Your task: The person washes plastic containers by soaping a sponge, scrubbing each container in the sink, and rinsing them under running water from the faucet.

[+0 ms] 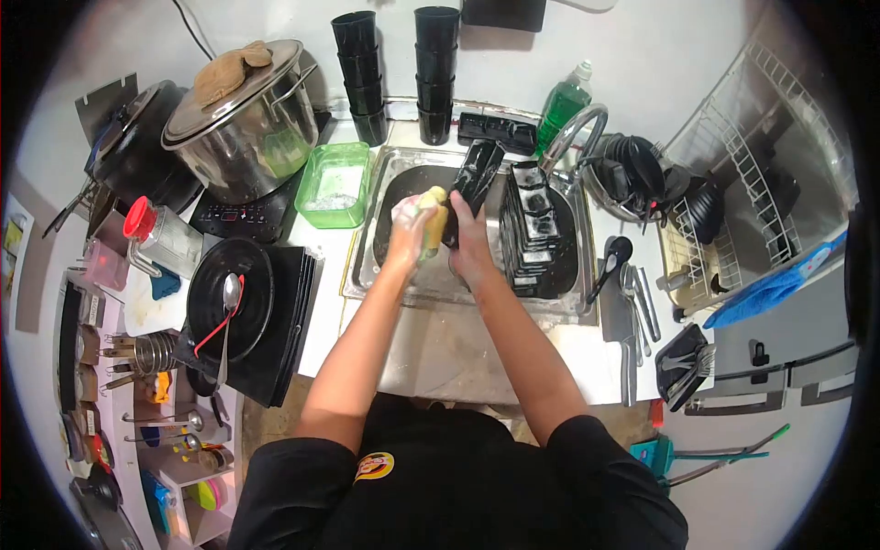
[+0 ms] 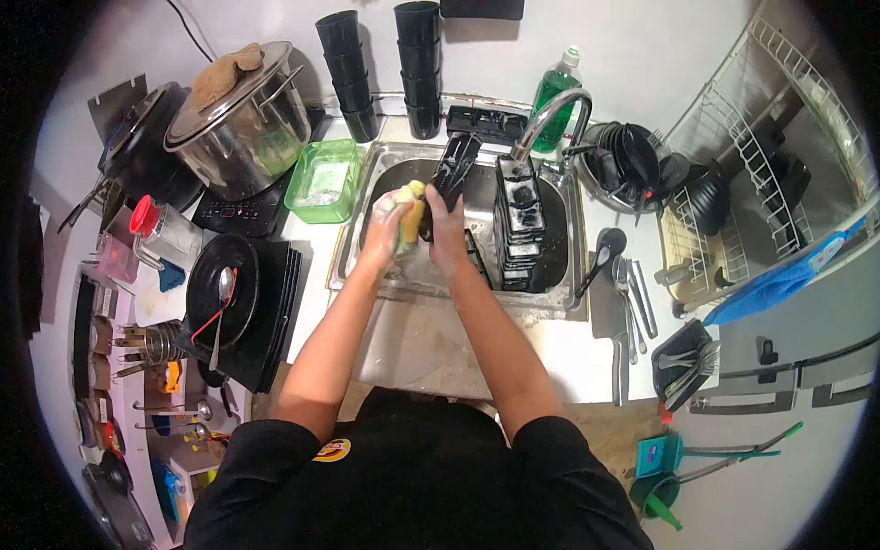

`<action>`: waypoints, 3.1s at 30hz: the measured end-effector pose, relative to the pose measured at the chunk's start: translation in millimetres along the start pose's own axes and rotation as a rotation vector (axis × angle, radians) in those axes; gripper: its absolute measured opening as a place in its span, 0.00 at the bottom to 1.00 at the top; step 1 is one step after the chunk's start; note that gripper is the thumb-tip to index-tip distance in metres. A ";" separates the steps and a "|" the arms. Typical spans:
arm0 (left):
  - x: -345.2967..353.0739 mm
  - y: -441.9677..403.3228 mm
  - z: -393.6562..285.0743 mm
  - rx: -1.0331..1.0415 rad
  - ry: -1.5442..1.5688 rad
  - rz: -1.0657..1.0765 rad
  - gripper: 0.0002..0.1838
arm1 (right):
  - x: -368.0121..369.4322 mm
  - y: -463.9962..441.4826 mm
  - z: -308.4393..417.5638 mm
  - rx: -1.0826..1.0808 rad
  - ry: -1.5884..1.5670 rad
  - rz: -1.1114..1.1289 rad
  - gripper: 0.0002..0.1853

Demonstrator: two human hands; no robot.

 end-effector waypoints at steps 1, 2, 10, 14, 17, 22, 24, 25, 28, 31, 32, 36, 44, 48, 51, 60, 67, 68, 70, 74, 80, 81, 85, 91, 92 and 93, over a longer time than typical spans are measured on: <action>4.3 3.1 0.6 0.185 -0.270 -0.098 0.16 | -0.8 -1.4 -6.9 0.095 -0.167 -0.015 0.23; 9.6 8.7 0.2 0.374 -0.536 -0.197 0.16 | 0.0 -4.0 -12.8 0.188 -0.333 -0.025 0.24; 18.2 28.5 0.5 0.764 -1.370 0.256 0.10 | -23.4 6.9 -14.3 0.463 -0.116 0.129 0.30; 20.5 3.5 -10.1 0.526 -1.412 0.161 0.08 | -37.0 20.8 -25.1 0.624 -0.104 0.107 0.35; 21.9 13.9 -27.7 0.768 -0.696 -0.071 0.06 | -18.5 43.7 -15.8 0.574 -0.099 0.150 0.35; 26.0 11.3 -9.1 0.713 -1.176 -0.122 0.11 | -24.2 44.2 -9.3 0.411 0.191 0.033 0.31; 31.4 9.6 -5.3 0.606 -1.090 0.234 0.09 | -32.0 47.9 -7.0 0.463 0.086 0.069 0.30; 30.6 9.7 -13.8 0.618 -0.963 0.360 0.08 | -34.4 49.0 -5.8 0.513 -0.026 0.101 0.29; 20.9 11.3 -56.5 0.873 -0.881 -0.035 0.10 | -24.3 55.3 4.5 0.601 -0.228 0.184 0.23; 23.1 -9.2 -43.6 0.788 -0.899 -0.066 0.12 | -6.6 77.5 23.1 0.635 -0.079 0.165 0.18; 21.5 -19.3 -28.2 0.711 -1.026 -0.089 0.12 | -13.9 76.9 20.4 0.635 -0.075 0.162 0.18; 11.4 -21.9 -19.6 0.196 -0.811 0.281 0.14 | -33.5 63.5 22.0 0.685 -0.218 0.168 0.29; 37.3 5.6 -53.3 1.118 -1.140 0.125 0.08 | -23.4 68.7 39.2 0.486 0.376 0.519 0.46; 31.6 -8.6 -58.2 0.920 -0.990 0.116 0.06 | -21.1 80.3 36.5 0.556 0.327 0.499 0.46; 62.5 18.6 -33.7 1.090 -1.113 0.110 0.04 | -44.4 66.7 23.8 0.629 0.472 0.484 0.48; -10.9 -63.5 -18.2 0.069 -0.289 0.122 0.12 | -22.5 96.8 50.0 0.548 0.094 0.414 0.50; 15.9 -35.9 -7.1 -0.324 0.873 0.381 0.13 | -0.5 88.3 49.3 0.622 -0.100 0.316 0.27; 13.4 -35.1 -2.5 -0.282 0.932 0.412 0.14 | 3.2 87.1 48.4 0.626 -0.104 0.318 0.27; 12.1 -26.7 11.9 -0.236 0.972 0.415 0.16 | 4.8 81.5 46.7 0.588 0.079 0.212 0.21; 19.4 4.5 19.0 -0.214 0.976 0.486 0.22 | -11.0 51.8 30.4 0.232 0.354 0.295 0.17; 7.0 -3.3 -23.4 -0.304 0.761 0.431 0.18 | -26.1 52.0 24.7 0.152 0.748 0.262 0.17; -1.2 -12.8 -32.8 -0.198 0.591 0.265 0.16 | -25.5 53.2 25.3 0.167 0.677 0.275 0.17; -12.9 -16.0 -57.4 0.192 0.244 -0.090 0.10 | -32.0 46.5 28.4 0.240 0.469 0.176 0.26; 34.1 23.2 -58.7 1.046 -0.821 -0.186 0.14 | -14.6 41.5 34.1 0.236 0.074 0.029 0.37; 36.9 26.4 -53.4 0.955 -0.811 -0.097 0.14 | -8.0 44.5 43.4 0.236 0.072 0.033 0.37; 38.5 27.7 -48.8 0.860 -0.799 -0.010 0.15 | -5.3 48.9 52.1 0.259 0.047 0.065 0.36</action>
Point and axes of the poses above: each hand's wrist, its own y-axis away from the middle knuckle, its own x-axis out of the palm, z = x × y, the point moved 5 cm from there along -y, towards the middle knuckle, and after that the axes turned 6 degrees about -y, right-handed, at the moved point
